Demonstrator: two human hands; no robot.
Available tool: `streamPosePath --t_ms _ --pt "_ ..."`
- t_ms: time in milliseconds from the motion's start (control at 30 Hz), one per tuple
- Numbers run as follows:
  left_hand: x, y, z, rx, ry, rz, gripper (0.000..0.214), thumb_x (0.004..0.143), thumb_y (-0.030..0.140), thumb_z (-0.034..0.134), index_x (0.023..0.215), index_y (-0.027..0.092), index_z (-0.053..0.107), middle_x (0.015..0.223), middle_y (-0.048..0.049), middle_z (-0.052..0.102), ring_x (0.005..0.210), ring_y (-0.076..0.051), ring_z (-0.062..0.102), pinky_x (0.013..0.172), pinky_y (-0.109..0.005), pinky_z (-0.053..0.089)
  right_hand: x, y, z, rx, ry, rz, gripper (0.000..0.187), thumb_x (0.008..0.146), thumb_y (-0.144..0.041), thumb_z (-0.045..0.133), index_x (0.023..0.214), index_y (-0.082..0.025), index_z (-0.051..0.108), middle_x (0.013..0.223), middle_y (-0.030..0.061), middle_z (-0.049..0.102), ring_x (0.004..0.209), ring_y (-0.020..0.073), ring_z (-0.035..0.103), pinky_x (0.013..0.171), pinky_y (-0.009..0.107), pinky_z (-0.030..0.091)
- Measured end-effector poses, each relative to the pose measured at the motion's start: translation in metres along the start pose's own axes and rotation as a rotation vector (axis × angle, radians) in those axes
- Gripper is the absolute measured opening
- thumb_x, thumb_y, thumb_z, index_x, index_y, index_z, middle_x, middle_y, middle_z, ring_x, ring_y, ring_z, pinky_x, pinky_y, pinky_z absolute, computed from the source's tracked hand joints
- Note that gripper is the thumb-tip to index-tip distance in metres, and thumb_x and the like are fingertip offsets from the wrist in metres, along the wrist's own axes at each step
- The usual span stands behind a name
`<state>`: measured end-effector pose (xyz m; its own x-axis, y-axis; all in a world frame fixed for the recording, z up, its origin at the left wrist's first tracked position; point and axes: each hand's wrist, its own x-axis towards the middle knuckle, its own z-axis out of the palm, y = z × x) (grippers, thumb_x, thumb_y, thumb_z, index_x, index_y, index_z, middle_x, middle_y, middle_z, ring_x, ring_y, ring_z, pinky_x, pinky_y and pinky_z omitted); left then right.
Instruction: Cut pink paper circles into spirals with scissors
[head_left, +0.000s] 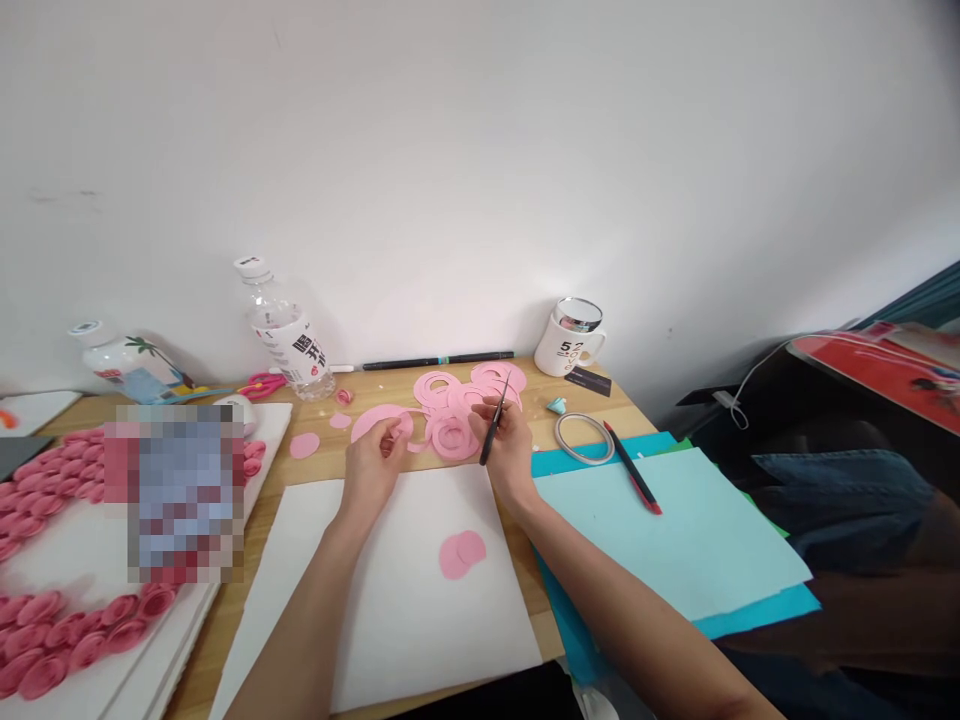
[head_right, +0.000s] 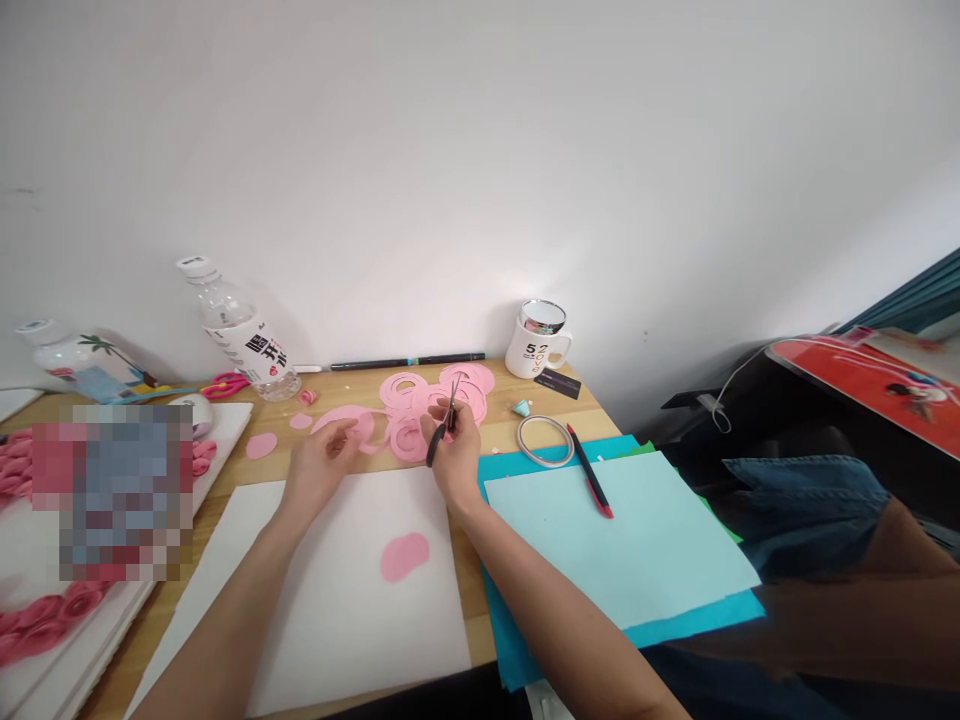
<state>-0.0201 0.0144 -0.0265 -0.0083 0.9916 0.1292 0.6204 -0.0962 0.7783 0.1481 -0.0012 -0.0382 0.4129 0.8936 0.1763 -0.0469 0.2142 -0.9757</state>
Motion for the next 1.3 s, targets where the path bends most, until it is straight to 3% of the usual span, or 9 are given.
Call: streamPosePath --t_ms 67,233,400,533,700,767,967,1133,1300 --pt "-0.005 0.009 0.001 -0.173 -0.080 0.085 0.041 0.080 0.039 0.046 0.109 0.013 0.059 0.107 -0.0109 0.065 0.096 -0.021 0.062 0.083 -0.031 0.047 -0.003 -0.004 0.001 0.003 -0.031 0.005 0.027 0.071 -0.028 0.061 0.095 -0.019 0.051 0.084 0.0034 0.060 0.076 0.0158 0.059 0.074 0.033 0.047" --pt "-0.017 0.024 0.003 -0.292 -0.323 0.290 0.057 0.091 0.034 0.030 0.142 0.024 0.007 0.144 -0.0091 0.033 0.131 -0.016 0.029 0.105 -0.037 0.027 -0.014 -0.019 0.006 -0.016 0.074 -0.179 0.014 0.078 -0.029 0.055 0.089 -0.020 0.050 0.083 0.0020 0.056 0.078 0.0145 0.054 0.076 0.031 0.044" --pt "-0.018 0.010 0.014 0.012 -0.394 0.528 0.044 0.090 0.025 0.032 0.133 0.023 0.038 0.148 -0.0082 0.023 0.135 -0.020 0.017 0.108 -0.042 0.021 -0.016 -0.023 0.005 -0.002 0.134 -0.208 0.012 0.079 -0.026 0.054 0.089 -0.021 0.049 0.092 0.0036 0.053 0.085 0.0147 0.052 0.080 0.031 0.043" --pt "-0.015 0.000 0.020 0.105 -0.375 0.664 0.043 0.086 0.011 0.030 0.118 0.024 0.055 0.140 -0.0076 0.039 0.132 -0.020 0.027 0.106 -0.044 0.026 -0.016 -0.018 0.006 0.016 0.034 -0.163 0.011 0.078 -0.028 0.054 0.086 -0.022 0.051 0.083 0.0003 0.053 0.075 0.0133 0.051 0.068 0.027 0.046" --pt "-0.003 -0.006 0.008 0.227 0.071 0.415 0.031 0.081 0.014 0.041 0.103 0.012 0.062 0.110 -0.0140 0.061 0.108 -0.023 0.053 0.094 -0.039 0.041 -0.010 -0.001 0.005 -0.140 -0.222 0.013 0.021 0.068 -0.027 0.063 0.086 -0.020 0.055 0.079 0.0012 0.059 0.069 0.0148 0.054 0.066 0.029 0.046" --pt "0.001 -0.008 0.003 0.347 0.105 0.309 0.036 0.076 0.018 0.052 0.110 0.007 0.057 0.113 -0.0175 0.059 0.110 -0.028 0.050 0.096 -0.041 0.038 -0.006 0.002 0.004 -0.193 -0.205 0.038 0.026 0.068 -0.027 0.063 0.091 -0.019 0.055 0.086 0.0037 0.061 0.073 0.0165 0.055 0.071 0.032 0.045" --pt "-0.003 0.001 -0.002 0.561 -0.070 0.120 0.038 0.080 0.025 0.049 0.111 0.005 0.053 0.116 -0.0195 0.057 0.110 -0.031 0.050 0.089 -0.041 0.041 -0.007 -0.004 0.002 -0.238 -0.072 -0.081 0.028 0.072 -0.029 0.058 0.098 -0.020 0.056 0.099 0.0073 0.062 0.085 0.0193 0.056 0.074 0.032 0.044" --pt "-0.004 0.006 -0.004 0.665 -0.103 0.161 0.024 0.081 0.014 0.038 0.093 0.010 0.059 0.106 -0.0177 0.061 0.102 -0.030 0.055 0.078 -0.037 0.045 -0.009 0.004 0.006 -0.151 -0.339 0.056 0.023 0.068 -0.031 0.064 0.088 -0.021 0.057 0.067 -0.0010 0.062 0.058 0.0139 0.055 0.058 0.026 0.042" --pt "-0.002 -0.003 -0.005 0.706 -0.156 0.276 0.024 0.076 0.005 0.036 0.082 0.013 0.058 0.100 -0.0169 0.062 0.099 -0.028 0.056 0.078 -0.036 0.044 -0.007 0.007 0.005 -0.133 -0.307 0.064 0.029 0.064 -0.032 0.067 0.090 -0.022 0.057 0.078 0.0018 0.064 0.069 0.0159 0.059 0.067 0.029 0.045"
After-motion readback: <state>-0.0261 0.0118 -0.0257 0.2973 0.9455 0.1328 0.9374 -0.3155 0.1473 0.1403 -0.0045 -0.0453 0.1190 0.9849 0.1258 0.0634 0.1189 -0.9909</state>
